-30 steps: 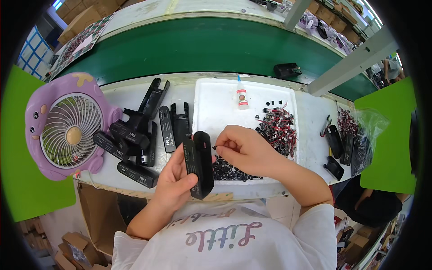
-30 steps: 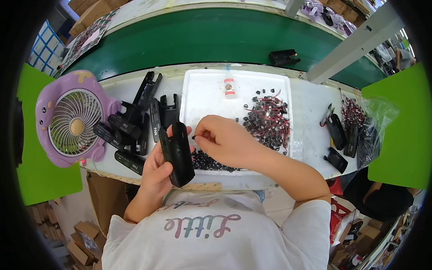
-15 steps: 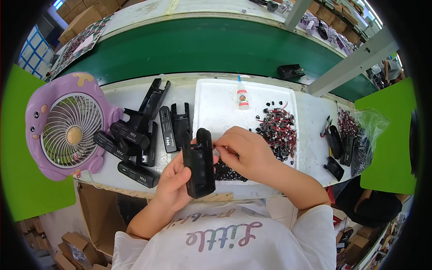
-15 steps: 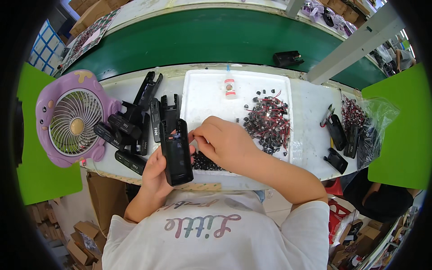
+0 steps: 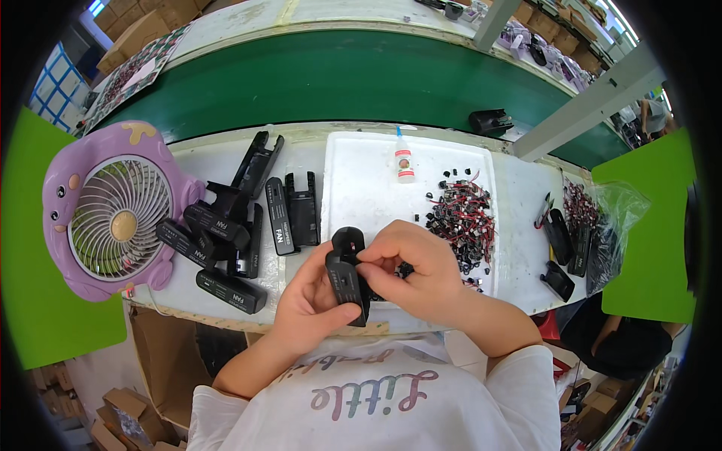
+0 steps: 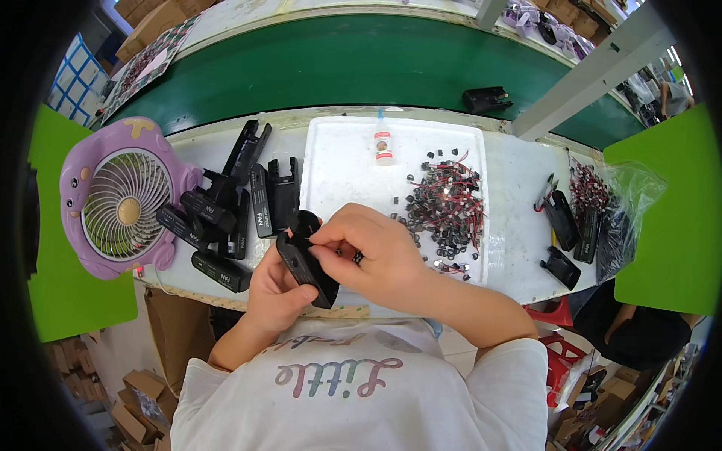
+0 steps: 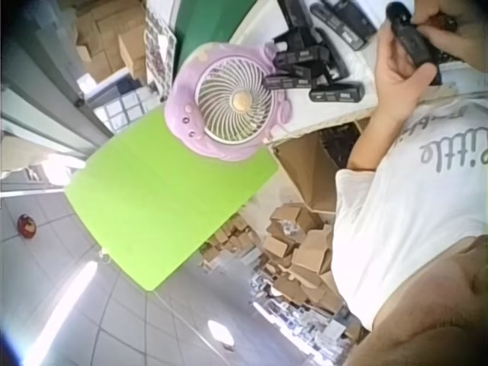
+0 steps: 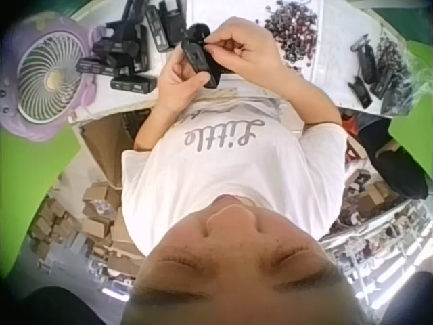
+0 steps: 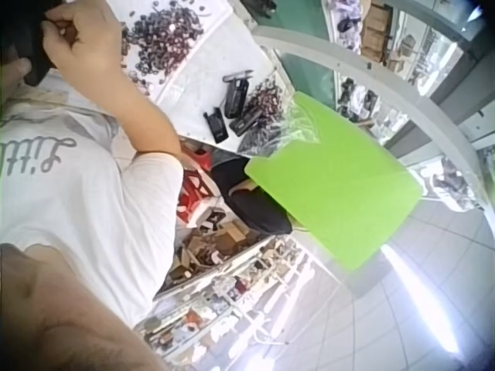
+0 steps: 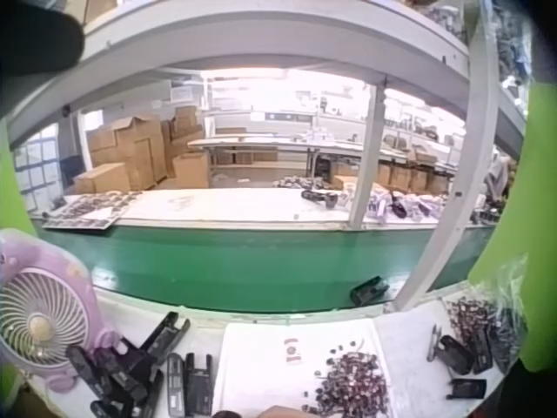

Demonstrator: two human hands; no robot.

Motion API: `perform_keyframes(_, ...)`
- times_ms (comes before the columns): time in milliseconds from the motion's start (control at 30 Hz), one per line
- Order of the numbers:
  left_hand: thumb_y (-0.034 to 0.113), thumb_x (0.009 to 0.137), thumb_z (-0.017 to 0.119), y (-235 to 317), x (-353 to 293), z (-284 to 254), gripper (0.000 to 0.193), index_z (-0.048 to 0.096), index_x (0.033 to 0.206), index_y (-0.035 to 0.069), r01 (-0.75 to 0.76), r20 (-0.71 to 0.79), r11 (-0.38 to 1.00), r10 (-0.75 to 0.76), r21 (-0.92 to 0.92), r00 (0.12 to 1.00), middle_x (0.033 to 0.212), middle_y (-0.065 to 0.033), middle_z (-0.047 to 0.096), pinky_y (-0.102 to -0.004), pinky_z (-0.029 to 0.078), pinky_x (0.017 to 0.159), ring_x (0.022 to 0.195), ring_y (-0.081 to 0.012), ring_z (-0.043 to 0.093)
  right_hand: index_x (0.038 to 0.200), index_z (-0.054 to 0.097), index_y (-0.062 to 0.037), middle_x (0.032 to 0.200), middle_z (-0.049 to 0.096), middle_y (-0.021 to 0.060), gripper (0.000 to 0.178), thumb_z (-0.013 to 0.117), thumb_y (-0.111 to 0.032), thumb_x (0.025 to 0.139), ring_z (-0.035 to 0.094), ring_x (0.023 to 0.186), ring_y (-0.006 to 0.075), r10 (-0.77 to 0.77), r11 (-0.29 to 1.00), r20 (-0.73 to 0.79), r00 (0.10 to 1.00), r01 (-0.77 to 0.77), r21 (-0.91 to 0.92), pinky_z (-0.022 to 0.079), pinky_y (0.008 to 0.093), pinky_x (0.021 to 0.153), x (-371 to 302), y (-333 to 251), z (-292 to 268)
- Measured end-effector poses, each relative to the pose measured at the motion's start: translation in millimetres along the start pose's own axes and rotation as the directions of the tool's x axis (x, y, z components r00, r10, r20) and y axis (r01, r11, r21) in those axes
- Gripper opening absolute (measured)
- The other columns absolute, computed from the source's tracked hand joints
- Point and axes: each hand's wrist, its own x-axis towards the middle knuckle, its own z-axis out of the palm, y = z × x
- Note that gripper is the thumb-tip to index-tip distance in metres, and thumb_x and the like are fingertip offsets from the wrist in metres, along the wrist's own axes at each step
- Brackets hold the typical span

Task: The person assembles fan housings by applying glue from a bottle and pressing small black components into the plastic shells by hand. They handle the housings one at a time, occasionally moving completed units aside and picking up new ones from the work surface.

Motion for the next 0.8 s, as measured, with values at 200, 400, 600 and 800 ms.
perform_keyframes(200,-0.012,0.069,0.064,-7,2,6,0.068,0.034,0.128,0.005,-0.146,0.060,0.976,0.138,0.159,0.989,0.126,-0.0076,0.033,-0.0304,0.039,0.091,0.115,-0.0187,0.040,0.084,0.061,-0.0038,0.074,0.055,0.0047,0.017,0.066,0.006,0.071,0.052,0.058,0.0100,0.009,0.999,-0.062,0.998,-0.007,0.033,0.041,0.0215,0.049,-4,2,10)
perform_keyframes(400,-0.013,0.068,0.063,-12,4,7,0.067,0.034,0.126,0.006,-0.282,0.094,0.931,0.268,0.230,0.959,0.123,-0.0099,0.035,-0.0327,0.041,0.089,0.114,-0.0216,0.042,0.080,0.059,-0.0043,0.073,0.054,0.0047,0.016,0.067,0.006,0.071,0.051,0.059,0.0108,0.029,0.994,-0.102,0.994,-0.018,0.105,0.040,0.0221,0.051,-6,4,15)
perform_keyframes(600,-0.014,0.068,0.062,-9,7,7,0.067,0.036,0.125,0.006,-0.373,0.162,0.866,0.337,0.332,0.927,0.120,-0.0109,0.037,-0.0329,0.039,0.092,0.114,-0.0220,0.043,0.079,0.053,-0.0041,0.073,0.051,0.0029,0.017,0.065,0.007,0.073,0.046,0.061,0.0090,0.104,0.973,-0.098,0.990,-0.080,0.217,0.038,0.0214,0.054,-10,9,18)
perform_keyframes(800,-0.012,0.068,0.064,-14,4,-3,0.068,0.035,0.127,0.004,-0.296,0.112,0.871,0.274,0.392,0.955,0.120,-0.0103,0.041,-0.0324,0.037,0.094,0.112,-0.0200,0.045,0.080,0.050,-0.0044,0.070,0.050,-0.0002,0.018,0.065,0.003,0.075,0.045,0.060,0.0053,0.350,0.909,-0.014,0.937,-0.336,0.245,0.037,0.0207,0.053,1,9,10)
